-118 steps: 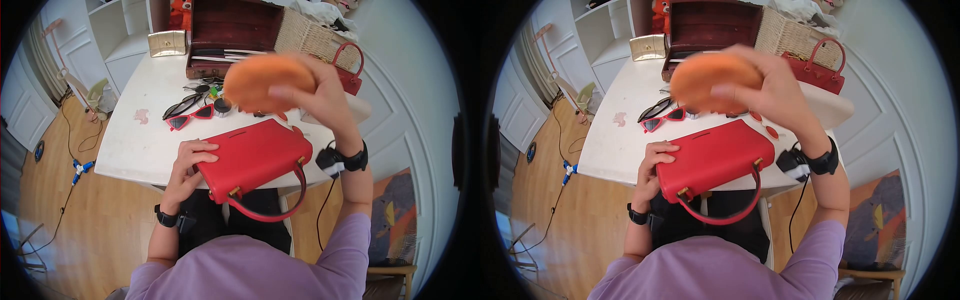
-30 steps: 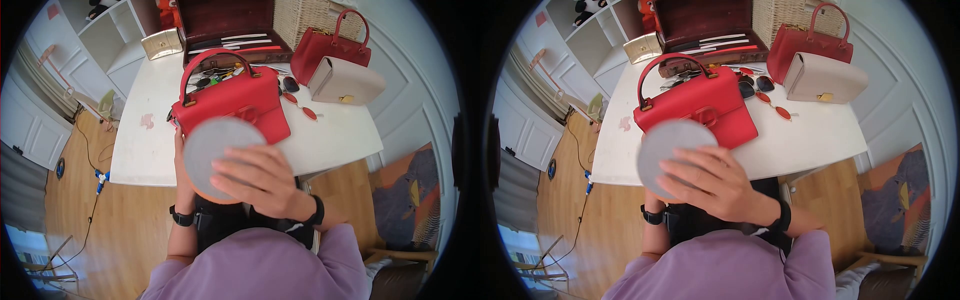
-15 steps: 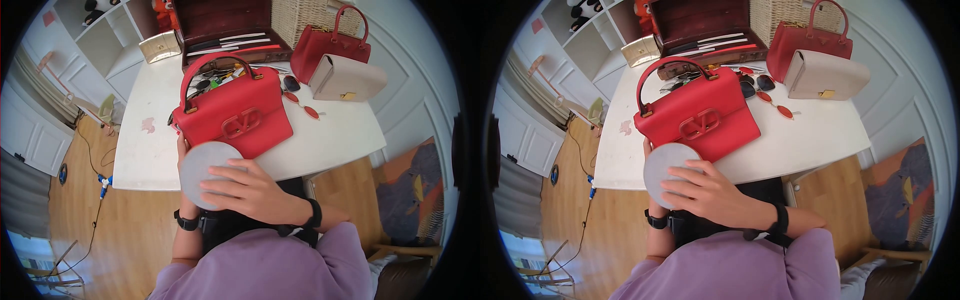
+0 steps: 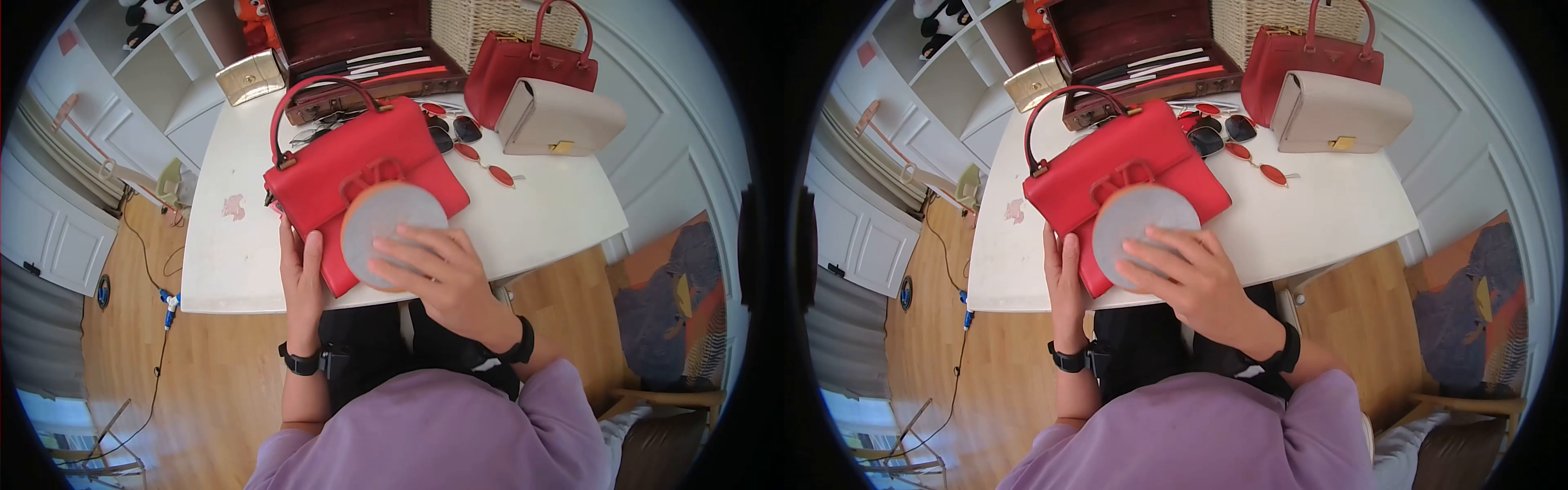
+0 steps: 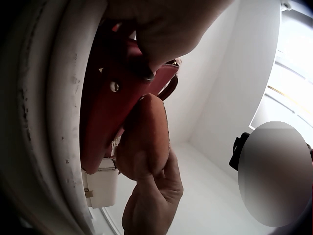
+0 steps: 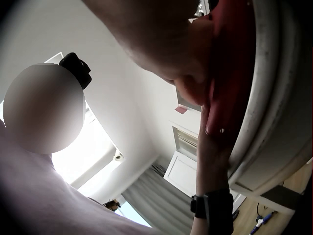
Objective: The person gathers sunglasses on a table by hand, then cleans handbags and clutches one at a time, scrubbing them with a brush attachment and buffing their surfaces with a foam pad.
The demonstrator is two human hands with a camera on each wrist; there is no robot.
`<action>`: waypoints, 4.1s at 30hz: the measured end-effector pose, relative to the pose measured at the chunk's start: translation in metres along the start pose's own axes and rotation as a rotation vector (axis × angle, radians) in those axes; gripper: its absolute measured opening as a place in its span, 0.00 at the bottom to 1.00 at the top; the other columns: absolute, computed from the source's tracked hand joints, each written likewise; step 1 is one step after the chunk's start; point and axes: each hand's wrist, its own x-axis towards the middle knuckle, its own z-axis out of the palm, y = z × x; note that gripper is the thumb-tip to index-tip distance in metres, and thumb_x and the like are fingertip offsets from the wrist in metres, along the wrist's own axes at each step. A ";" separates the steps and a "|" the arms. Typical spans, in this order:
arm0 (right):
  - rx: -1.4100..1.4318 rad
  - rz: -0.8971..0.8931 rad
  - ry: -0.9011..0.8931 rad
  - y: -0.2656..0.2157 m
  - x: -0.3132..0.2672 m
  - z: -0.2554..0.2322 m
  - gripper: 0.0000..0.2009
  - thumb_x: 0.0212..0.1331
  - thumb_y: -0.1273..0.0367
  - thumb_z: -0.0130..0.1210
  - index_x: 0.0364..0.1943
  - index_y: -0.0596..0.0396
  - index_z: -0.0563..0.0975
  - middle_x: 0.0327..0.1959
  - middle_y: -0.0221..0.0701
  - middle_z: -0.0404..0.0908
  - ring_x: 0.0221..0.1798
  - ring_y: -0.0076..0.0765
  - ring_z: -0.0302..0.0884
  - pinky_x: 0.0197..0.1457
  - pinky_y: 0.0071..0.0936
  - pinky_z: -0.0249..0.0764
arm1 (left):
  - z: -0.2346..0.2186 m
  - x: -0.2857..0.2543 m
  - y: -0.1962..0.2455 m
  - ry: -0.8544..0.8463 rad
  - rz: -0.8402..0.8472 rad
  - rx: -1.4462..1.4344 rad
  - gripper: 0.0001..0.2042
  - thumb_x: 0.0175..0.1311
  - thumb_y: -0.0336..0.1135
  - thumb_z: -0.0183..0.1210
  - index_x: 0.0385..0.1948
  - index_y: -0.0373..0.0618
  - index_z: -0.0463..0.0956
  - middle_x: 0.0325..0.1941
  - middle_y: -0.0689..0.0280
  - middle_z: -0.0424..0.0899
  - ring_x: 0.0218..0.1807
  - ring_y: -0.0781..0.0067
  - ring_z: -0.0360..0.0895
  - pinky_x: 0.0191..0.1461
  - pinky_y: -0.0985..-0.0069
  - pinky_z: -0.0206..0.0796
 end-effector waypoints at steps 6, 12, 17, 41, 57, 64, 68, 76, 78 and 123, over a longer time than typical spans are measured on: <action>0.225 0.031 -0.031 -0.010 0.000 -0.028 0.18 0.49 0.74 0.58 0.47 0.48 0.83 0.51 0.24 0.82 0.53 0.35 0.77 0.53 0.32 0.68 | -0.001 -0.001 0.000 0.022 -0.025 0.072 0.26 0.78 0.42 0.45 0.72 0.40 0.54 0.70 0.56 0.65 0.68 0.67 0.65 0.70 0.72 0.57; 0.087 -0.037 0.226 -0.003 0.022 0.004 0.17 0.50 0.72 0.59 0.47 0.46 0.83 0.52 0.25 0.81 0.57 0.38 0.76 0.57 0.38 0.68 | -0.001 0.002 0.002 0.001 -0.002 0.007 0.29 0.77 0.39 0.46 0.76 0.51 0.45 0.64 0.53 0.70 0.60 0.70 0.71 0.62 0.73 0.65; 0.222 -0.058 0.040 -0.027 -0.002 0.018 0.13 0.55 0.70 0.59 0.47 0.48 0.82 0.54 0.27 0.80 0.60 0.37 0.75 0.61 0.37 0.68 | -0.005 0.001 -0.006 -0.027 0.086 0.164 0.30 0.77 0.37 0.47 0.76 0.50 0.44 0.65 0.54 0.70 0.62 0.70 0.71 0.62 0.73 0.65; -0.034 0.276 0.200 0.011 0.022 0.015 0.35 0.36 0.82 0.62 0.59 0.48 0.77 0.63 0.34 0.75 0.64 0.43 0.72 0.50 0.37 0.68 | -0.003 0.003 -0.010 0.012 -0.016 -0.078 0.32 0.76 0.34 0.49 0.76 0.49 0.43 0.66 0.53 0.71 0.62 0.72 0.71 0.64 0.74 0.63; 0.574 0.698 0.420 0.057 0.016 -0.015 0.15 0.56 0.70 0.66 0.46 0.62 0.81 0.33 0.38 0.87 0.34 0.27 0.84 0.41 0.26 0.78 | -0.007 0.000 -0.013 -0.055 0.015 -0.035 0.34 0.74 0.31 0.49 0.76 0.48 0.40 0.68 0.51 0.69 0.65 0.70 0.68 0.67 0.73 0.60; 0.015 0.362 0.511 0.055 0.009 -0.017 0.24 0.42 0.83 0.60 0.49 0.51 0.83 0.46 0.34 0.84 0.49 0.40 0.80 0.54 0.34 0.74 | -0.006 0.000 -0.016 -0.036 0.010 -0.096 0.33 0.74 0.32 0.49 0.76 0.47 0.41 0.69 0.51 0.68 0.66 0.70 0.68 0.66 0.74 0.60; 0.077 0.209 0.351 0.013 0.013 0.002 0.30 0.32 0.84 0.56 0.49 0.49 0.84 0.50 0.29 0.83 0.46 0.37 0.78 0.47 0.30 0.72 | -0.007 -0.001 -0.015 0.013 -0.025 -0.145 0.33 0.75 0.33 0.49 0.76 0.47 0.42 0.68 0.52 0.68 0.66 0.70 0.68 0.66 0.74 0.62; 0.218 -0.043 0.007 0.001 0.011 -0.010 0.20 0.43 0.78 0.60 0.41 0.40 0.87 0.46 0.21 0.86 0.54 0.34 0.77 0.59 0.38 0.64 | -0.004 -0.002 -0.009 -0.011 0.003 -0.076 0.29 0.76 0.35 0.49 0.75 0.49 0.48 0.66 0.60 0.69 0.62 0.75 0.70 0.63 0.73 0.66; 0.204 0.007 0.027 0.012 0.009 -0.014 0.20 0.42 0.80 0.58 0.40 0.41 0.87 0.45 0.21 0.86 0.54 0.35 0.77 0.60 0.40 0.63 | -0.004 -0.001 -0.009 -0.002 0.040 -0.072 0.30 0.76 0.35 0.49 0.75 0.49 0.47 0.66 0.59 0.69 0.63 0.74 0.70 0.63 0.74 0.66; -0.128 0.354 0.272 0.022 -0.022 -0.021 0.22 0.41 0.80 0.62 0.46 0.50 0.84 0.42 0.32 0.85 0.44 0.41 0.81 0.48 0.36 0.76 | -0.006 0.002 -0.007 0.022 -0.016 -0.131 0.31 0.72 0.33 0.53 0.74 0.43 0.49 0.62 0.56 0.74 0.61 0.72 0.71 0.64 0.72 0.63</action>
